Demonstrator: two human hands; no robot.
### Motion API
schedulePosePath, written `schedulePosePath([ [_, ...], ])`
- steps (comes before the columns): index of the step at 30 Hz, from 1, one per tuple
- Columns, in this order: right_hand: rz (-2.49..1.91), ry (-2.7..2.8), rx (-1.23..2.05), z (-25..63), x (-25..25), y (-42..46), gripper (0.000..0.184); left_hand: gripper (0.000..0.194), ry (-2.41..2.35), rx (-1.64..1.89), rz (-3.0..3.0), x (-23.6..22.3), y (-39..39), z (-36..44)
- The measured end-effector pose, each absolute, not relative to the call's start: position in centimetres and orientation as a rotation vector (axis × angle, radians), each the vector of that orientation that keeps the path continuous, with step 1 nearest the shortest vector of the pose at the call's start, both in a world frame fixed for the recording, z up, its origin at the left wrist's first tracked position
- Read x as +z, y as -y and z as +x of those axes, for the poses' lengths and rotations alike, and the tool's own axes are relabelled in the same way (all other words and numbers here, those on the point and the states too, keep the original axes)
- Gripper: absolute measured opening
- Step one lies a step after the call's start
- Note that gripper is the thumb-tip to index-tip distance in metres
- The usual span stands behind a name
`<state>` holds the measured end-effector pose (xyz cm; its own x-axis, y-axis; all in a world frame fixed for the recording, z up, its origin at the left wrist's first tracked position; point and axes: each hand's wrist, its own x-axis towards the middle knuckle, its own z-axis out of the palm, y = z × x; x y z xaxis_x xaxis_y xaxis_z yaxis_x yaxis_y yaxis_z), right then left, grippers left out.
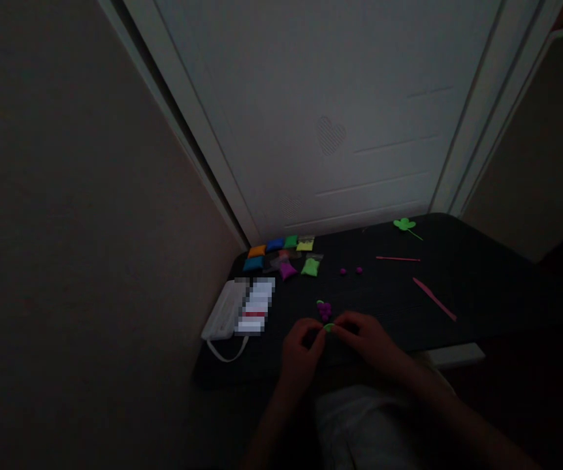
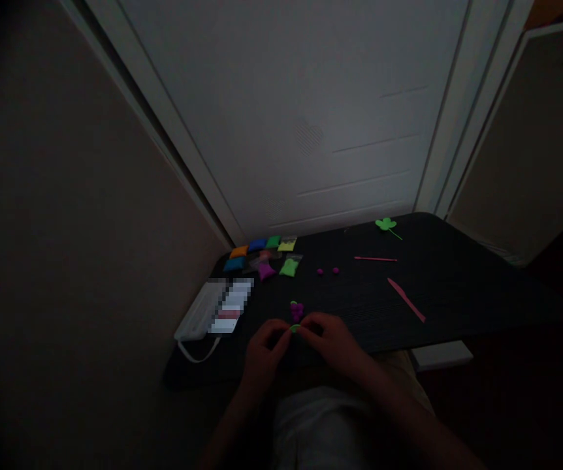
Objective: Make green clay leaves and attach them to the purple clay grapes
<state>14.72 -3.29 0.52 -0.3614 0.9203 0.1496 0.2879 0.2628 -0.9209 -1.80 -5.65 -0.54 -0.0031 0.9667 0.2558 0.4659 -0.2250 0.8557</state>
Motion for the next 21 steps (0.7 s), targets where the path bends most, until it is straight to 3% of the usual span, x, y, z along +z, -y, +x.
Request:
schedulePosePath([
  [21, -1.082, 1.794, 1.129, 14.78, 0.47, 3.23, 0.018, 0.012, -1.499, 1.16, 1.754, -0.74, 5.53, -1.89],
])
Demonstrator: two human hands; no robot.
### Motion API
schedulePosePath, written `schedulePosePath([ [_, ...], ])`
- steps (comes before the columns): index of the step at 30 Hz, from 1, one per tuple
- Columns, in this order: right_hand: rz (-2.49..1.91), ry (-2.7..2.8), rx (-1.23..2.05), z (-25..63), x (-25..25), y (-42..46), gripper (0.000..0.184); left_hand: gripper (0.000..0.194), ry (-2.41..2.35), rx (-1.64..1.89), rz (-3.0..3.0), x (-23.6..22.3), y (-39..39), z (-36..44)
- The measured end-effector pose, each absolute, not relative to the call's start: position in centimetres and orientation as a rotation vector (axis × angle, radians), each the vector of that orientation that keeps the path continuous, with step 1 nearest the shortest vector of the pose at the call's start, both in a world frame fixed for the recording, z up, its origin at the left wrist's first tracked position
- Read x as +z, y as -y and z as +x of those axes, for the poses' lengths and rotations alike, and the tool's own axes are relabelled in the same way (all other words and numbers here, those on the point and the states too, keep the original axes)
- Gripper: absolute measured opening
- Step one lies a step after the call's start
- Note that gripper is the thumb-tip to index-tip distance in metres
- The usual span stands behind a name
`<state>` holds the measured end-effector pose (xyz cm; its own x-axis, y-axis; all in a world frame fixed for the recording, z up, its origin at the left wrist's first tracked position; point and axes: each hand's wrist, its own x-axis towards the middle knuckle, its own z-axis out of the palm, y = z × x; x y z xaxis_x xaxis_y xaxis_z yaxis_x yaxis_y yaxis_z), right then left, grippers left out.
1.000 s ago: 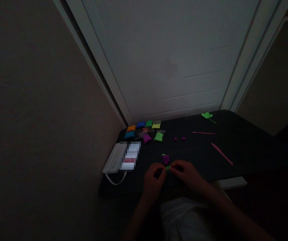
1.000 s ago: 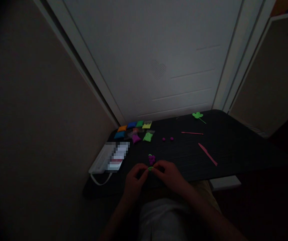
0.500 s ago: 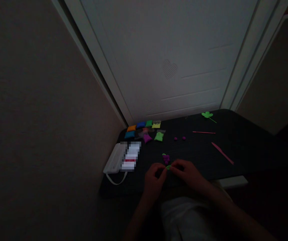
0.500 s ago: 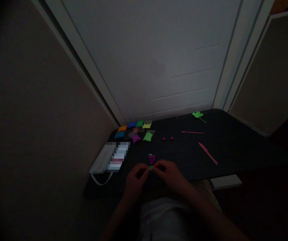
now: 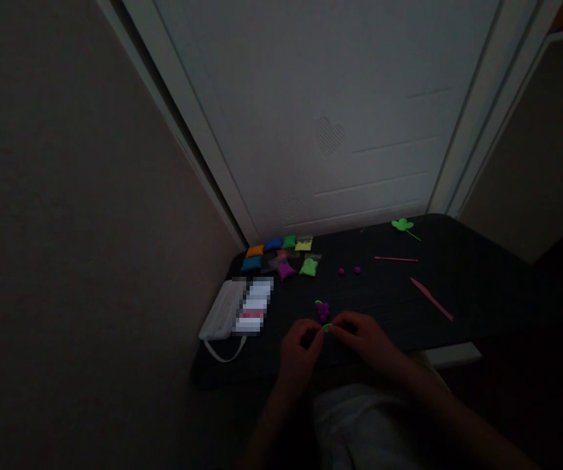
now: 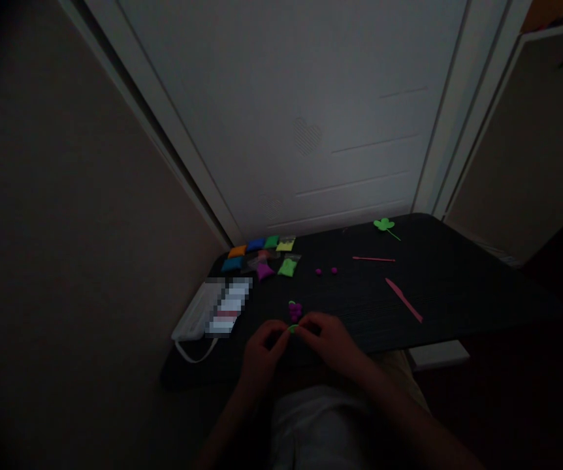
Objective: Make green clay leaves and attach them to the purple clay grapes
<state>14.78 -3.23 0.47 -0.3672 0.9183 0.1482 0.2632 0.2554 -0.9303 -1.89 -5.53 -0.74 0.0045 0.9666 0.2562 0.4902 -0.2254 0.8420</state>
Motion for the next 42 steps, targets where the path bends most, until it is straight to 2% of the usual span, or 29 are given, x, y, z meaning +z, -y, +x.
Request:
schedulePosePath([
  [8, -1.095, 1.779, 1.153, 14.96, 0.34, 3.19, 0.019, 0.025, -1.447, 1.154, 1.777, -0.74, 5.58, -1.89],
  [15, -1.11, 1.781, 1.128, 15.02, 0.25, 3.11, 0.022, 0.017, -1.453, 1.192, 1.822, -0.72, 5.56, -1.88],
  [22, -1.104, 1.777, 1.157, 15.05, 0.42, 3.23, 0.021, 0.017, -1.465, 1.195, 1.856, -0.64, 5.61, -1.9],
  [27, -1.1, 1.771, 1.149, 15.1, 0.42, 3.25, 0.021, 0.026, -1.438, 1.178, 1.876, -0.5, 5.58, -1.87],
  [32, -1.079, 1.775, 1.176, 15.21, 0.42, 3.16, 0.022, 0.019, -1.427, 1.169, 1.878, -0.36, 5.61, -1.79],
  [42, -1.044, 1.782, 1.176, 15.16, 0.29, 3.15, 0.021, 0.021, -1.412, 1.187, 1.919, -0.53, 5.58, -1.64],
])
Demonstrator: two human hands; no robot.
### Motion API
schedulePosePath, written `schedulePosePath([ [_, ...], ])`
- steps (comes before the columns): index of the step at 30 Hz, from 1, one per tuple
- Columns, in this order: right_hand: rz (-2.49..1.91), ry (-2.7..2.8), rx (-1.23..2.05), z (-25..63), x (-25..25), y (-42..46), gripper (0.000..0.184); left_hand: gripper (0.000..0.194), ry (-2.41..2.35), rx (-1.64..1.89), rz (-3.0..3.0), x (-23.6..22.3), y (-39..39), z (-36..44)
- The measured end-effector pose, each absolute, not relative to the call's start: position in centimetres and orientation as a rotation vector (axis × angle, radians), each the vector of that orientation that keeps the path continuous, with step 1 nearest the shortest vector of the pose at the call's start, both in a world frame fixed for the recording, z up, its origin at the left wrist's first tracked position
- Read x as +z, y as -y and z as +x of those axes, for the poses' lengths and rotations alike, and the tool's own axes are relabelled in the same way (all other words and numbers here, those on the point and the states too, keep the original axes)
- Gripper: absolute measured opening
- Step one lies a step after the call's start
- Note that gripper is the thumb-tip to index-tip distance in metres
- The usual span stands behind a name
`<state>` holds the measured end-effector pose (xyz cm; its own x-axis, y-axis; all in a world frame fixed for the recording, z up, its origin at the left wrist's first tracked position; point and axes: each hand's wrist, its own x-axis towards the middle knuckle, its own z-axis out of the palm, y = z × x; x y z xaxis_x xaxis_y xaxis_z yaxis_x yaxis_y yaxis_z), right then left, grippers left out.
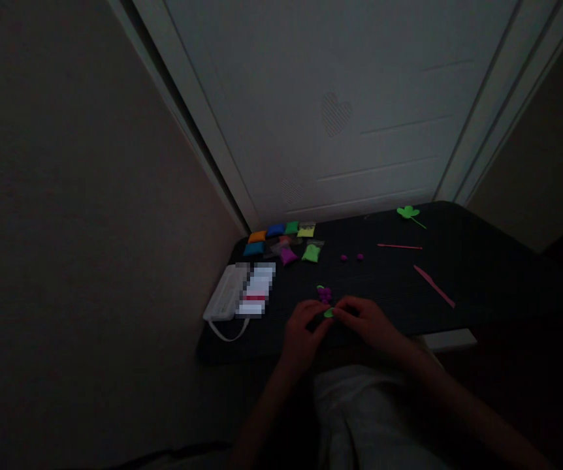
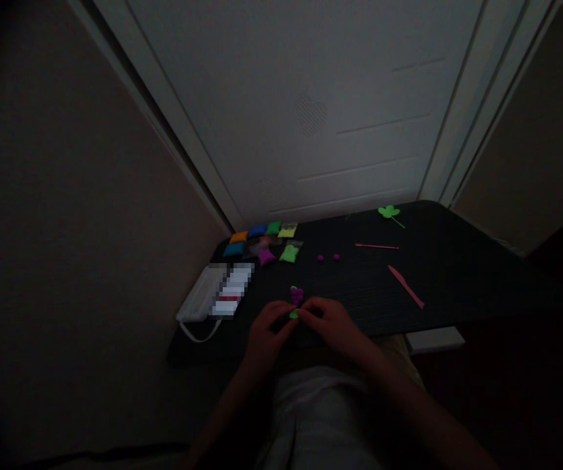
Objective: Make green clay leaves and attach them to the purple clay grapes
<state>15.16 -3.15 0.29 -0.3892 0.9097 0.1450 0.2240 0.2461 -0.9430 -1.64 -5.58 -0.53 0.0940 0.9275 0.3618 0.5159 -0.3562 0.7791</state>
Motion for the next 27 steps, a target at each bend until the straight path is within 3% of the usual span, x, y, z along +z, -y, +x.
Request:
schedulePosePath([
  [27, -1.04, 1.835, 1.172, 15.03, 0.44, 3.18, 0.021, 0.017, -1.382, 1.191, 1.965, -0.36, 5.58, -1.43],
])
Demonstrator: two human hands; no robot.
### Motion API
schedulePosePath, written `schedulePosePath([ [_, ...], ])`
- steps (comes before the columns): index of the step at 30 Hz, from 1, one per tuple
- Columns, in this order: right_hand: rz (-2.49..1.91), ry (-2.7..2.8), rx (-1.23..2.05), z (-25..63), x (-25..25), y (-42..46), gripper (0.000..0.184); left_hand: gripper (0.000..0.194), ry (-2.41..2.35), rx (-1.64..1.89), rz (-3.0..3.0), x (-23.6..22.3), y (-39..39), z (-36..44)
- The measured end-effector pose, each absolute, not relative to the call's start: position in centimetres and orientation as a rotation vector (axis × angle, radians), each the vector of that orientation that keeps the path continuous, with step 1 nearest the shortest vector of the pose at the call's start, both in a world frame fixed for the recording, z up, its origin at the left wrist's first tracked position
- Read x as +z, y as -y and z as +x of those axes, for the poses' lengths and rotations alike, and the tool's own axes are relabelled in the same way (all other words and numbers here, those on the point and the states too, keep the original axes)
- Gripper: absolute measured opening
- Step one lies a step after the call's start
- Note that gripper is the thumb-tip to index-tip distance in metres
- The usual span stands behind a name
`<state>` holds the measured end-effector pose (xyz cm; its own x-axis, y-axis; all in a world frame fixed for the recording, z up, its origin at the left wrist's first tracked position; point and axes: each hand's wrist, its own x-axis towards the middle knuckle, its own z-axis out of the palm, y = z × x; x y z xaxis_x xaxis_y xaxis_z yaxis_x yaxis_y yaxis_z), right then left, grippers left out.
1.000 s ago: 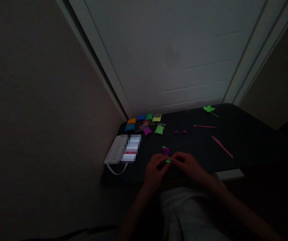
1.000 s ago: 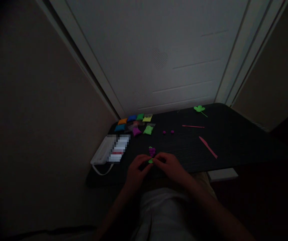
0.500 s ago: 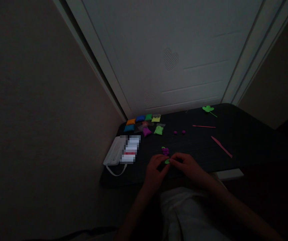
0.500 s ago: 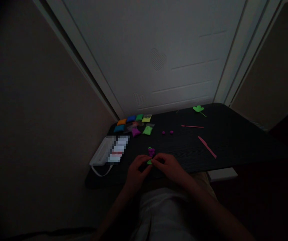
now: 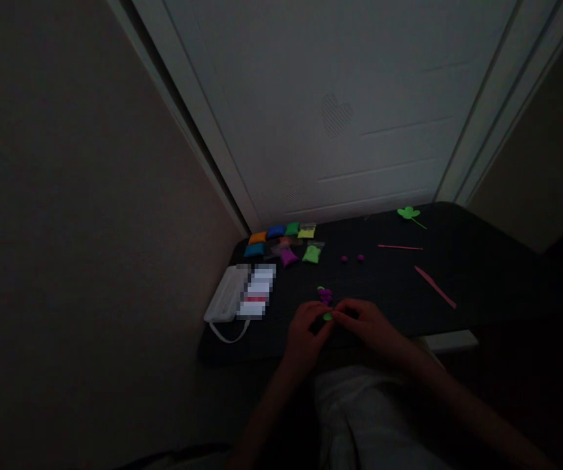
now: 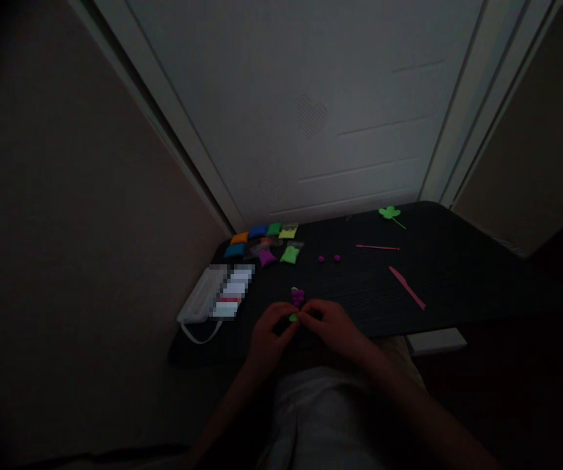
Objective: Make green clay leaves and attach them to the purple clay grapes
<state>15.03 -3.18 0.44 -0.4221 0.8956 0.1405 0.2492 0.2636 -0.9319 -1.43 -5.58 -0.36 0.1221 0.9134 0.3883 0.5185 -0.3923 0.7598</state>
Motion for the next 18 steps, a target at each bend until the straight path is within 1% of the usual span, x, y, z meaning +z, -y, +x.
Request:
schedulePosePath([
  [3, -1.044, 1.827, 1.166, 15.04, 0.5, 3.2, 0.02, 0.02, -1.383, 1.175, 1.963, -0.35, 5.55, -1.44],
  [8, -1.048, 1.832, 1.162, 14.94, 0.41, 3.13, 0.02, 0.017, -1.363, 1.193, 1.968, -0.39, 5.54, -1.45],
  [15, -1.03, 1.792, 1.173, 15.12, 0.61, 3.18, 0.023, 0.017, -1.364, 1.183, 1.954, -0.2, 5.66, -1.45],
  [18, -1.048, 1.792, 1.168, 15.19, 0.71, 3.27, 0.021, 0.018, -1.373, 1.182, 1.944, -0.26, 5.69, -1.49],
])
